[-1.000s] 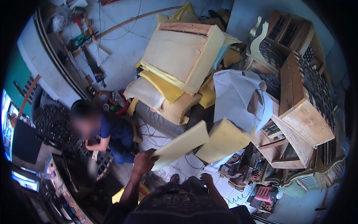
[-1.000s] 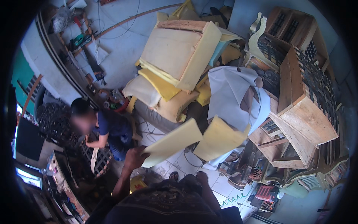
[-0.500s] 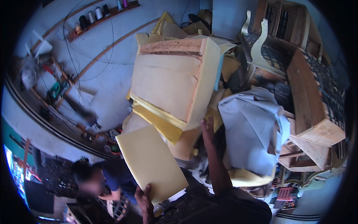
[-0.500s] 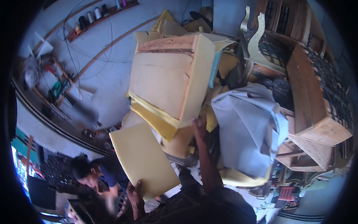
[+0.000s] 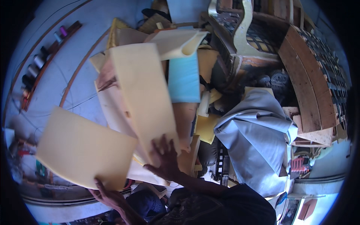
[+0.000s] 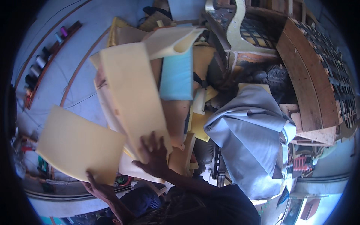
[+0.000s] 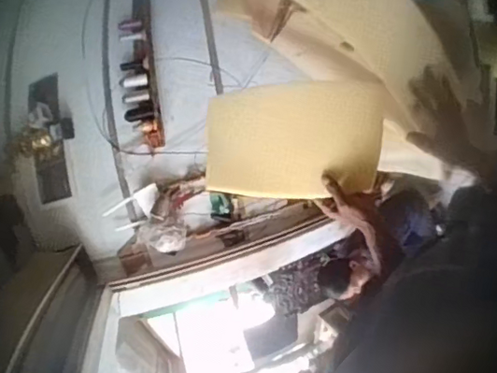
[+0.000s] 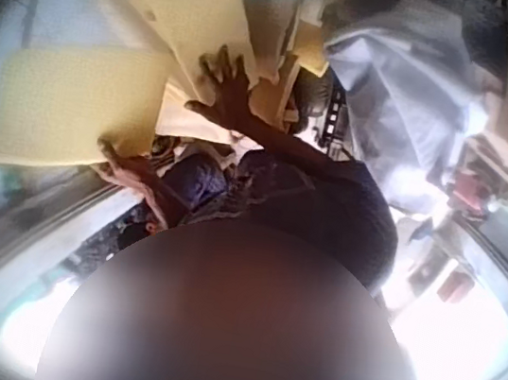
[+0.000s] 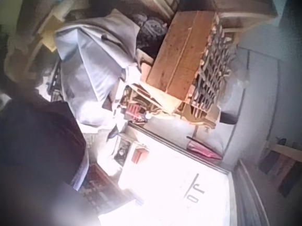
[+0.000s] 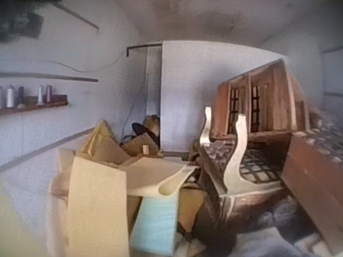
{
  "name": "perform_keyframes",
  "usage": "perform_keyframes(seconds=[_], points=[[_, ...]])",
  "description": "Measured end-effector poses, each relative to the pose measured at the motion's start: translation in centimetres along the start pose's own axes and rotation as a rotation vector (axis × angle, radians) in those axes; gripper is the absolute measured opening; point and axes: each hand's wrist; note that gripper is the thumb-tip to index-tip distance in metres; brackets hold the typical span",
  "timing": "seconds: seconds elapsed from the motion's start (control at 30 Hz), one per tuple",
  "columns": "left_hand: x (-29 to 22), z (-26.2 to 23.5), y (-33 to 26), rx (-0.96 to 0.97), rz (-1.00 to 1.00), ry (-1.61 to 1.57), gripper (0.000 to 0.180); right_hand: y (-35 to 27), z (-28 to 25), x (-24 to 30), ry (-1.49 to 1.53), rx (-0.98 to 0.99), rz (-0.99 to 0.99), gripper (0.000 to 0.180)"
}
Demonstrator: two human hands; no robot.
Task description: The person cuts foam padding with scissors and places it under the sofa seat fabric. They then use a pneumatic staple gun to secure the fabric to the wooden frame, flipping the seat to work on the underside.
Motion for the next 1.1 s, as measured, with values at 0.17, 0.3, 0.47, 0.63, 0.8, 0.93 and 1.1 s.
perform_keyframes(seconds=[0.17,0.3,0.47,0.63,0.8,0.93,1.1], points=[[-2.0,5.5,3.1,-0.034,0.211,0.058,0.052,3.1,-0.2,2.6,0.12,0.04,-0.322,0.096],[-2.4,7.6,4.9,-0.116,0.36,0.214,0.046,7.8,1.5,4.3,0.142,0.117,-0.534,0.087],[-2.1,7.8,7.4,-0.098,0.398,0.217,0.05,13.1,5.3,7.4,0.214,0.19,-0.675,0.076],[-1.2,6.5,10.7,-0.072,0.382,0.165,0.047,16.3,11.5,8.9,0.271,0.381,-0.755,0.067],[0.8,5.6,14.1,-0.156,0.276,0.085,0.052,14.5,17.9,5.8,0.19,0.624,-0.772,0.066],[3.9,5.8,15.5,-0.117,0.155,0.05,0.054,9.5,20.0,5.0,0.215,0.873,-0.798,0.064],[11.1,7.7,14.0,-0.108,0.098,0.062,0.073,9.4,21.0,6.3,0.251,0.907,-0.764,0.062]])
Point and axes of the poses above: each hand's wrist, its own y-axis towards the middle knuckle, its own z-axis out of the palm, x = y × z, and after that the axes turned 5 degrees about -y, right-handed
